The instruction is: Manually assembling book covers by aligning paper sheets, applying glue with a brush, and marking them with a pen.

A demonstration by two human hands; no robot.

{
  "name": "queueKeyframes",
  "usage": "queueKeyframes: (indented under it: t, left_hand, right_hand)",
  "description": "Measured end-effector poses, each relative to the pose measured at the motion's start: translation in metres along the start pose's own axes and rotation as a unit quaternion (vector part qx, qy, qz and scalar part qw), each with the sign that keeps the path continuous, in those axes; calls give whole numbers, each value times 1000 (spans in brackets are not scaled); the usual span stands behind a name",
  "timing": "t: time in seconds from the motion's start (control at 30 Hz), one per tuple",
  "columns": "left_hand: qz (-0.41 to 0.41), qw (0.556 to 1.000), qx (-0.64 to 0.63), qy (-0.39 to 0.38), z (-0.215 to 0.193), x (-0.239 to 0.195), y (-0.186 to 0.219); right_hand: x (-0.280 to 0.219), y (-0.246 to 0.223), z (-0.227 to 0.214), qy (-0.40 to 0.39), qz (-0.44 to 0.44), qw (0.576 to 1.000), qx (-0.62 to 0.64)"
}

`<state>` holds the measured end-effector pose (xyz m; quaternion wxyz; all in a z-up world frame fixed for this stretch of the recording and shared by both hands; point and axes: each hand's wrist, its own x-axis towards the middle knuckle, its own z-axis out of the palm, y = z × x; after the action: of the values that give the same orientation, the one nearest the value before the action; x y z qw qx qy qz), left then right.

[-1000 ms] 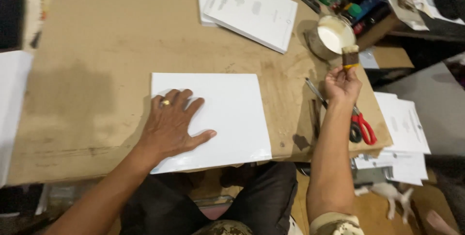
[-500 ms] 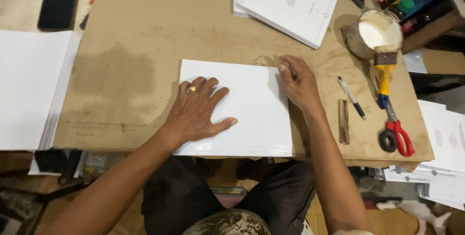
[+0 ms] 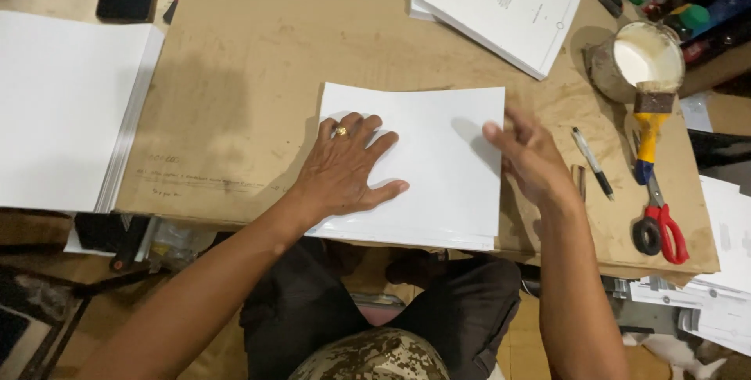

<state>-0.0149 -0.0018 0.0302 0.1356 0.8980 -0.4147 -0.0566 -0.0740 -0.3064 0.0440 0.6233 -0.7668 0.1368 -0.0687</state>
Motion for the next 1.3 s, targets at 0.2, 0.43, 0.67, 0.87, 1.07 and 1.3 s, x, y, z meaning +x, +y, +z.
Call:
queueKeyframes:
  t: [0.2,0.43,0.67,0.87,1.07,1.3]
  left_hand:
    - [11,1000,-3,18,5,0,-2]
    - [2,950,-159,268,-5,1,-40]
    - [-234,910,-341,24,-68,7,-61]
    - [-219,954,-142,-148,-72,33,-63]
    - [-181,971,-120,-98,-55,45,-72]
    - [-169,958,-229,42,-45,13,-48]
  right_hand:
    - [-46,-9,24,13,104,994,-43]
    - [-50,-8,8,80,69,993,55]
    - [-25,80,-52,167,37,889,425]
    - [-43,69,-33,182,-7,874,450]
    - [-50,61,-28,143,4,914,380]
    - [-50,63,-28,173,2,887,428]
